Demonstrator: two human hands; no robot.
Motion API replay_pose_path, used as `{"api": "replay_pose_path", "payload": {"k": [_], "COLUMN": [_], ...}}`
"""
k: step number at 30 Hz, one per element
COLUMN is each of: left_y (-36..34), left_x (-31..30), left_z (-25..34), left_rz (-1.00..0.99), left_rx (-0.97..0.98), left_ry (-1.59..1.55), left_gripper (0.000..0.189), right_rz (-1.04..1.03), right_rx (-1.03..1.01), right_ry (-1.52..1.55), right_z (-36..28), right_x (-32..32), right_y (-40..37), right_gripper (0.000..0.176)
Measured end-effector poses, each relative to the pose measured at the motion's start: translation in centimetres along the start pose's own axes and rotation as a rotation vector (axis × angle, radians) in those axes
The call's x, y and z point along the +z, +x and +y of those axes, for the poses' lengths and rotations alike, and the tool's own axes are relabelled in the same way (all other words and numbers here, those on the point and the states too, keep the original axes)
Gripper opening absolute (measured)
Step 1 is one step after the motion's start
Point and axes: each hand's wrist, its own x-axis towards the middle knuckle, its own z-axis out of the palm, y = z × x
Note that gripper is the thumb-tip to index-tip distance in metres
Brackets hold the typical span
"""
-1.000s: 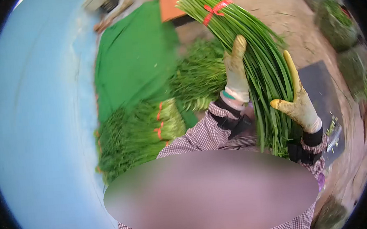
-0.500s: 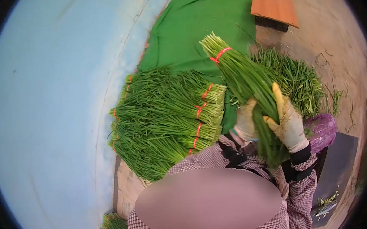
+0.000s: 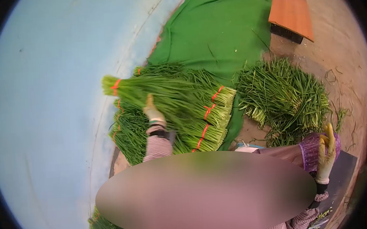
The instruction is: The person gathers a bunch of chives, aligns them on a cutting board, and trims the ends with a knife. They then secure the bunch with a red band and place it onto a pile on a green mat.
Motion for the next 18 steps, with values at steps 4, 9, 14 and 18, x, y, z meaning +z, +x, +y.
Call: {"api": "replay_pose_path", "payload": {"k": [4, 9, 14, 18], "left_y": [18.1, 18.7, 8.9, -3.9], "left_x": [-12.5, -14.2, -9.6, -1.3], "left_z": [3.3, 5.8, -10.6, -16.6], "left_rz": [0.235, 0.463, 0.239, 0.055], "left_rx": [0.008, 0.122, -0.097, 0.2], "left_ry": [0.491, 1.063, 1.247, 1.105], "left_gripper": [0.077, 0.121, 0.087, 0.065], "right_rz": [0.017, 0.085, 0.144, 0.177], "right_rx": [0.057, 0.167, 0.155, 0.189], "right_ry": [0.027, -0.02, -0.068, -0.186], "right_z": [2.2, 1.9, 0.0, 1.2], "right_x": [-3.4, -5.6, -6.6, -8.8], "right_y": [-2.1, -4.8, -6.2, -7.7], "right_gripper": [0.05, 0.048, 0.042, 0.038]}}
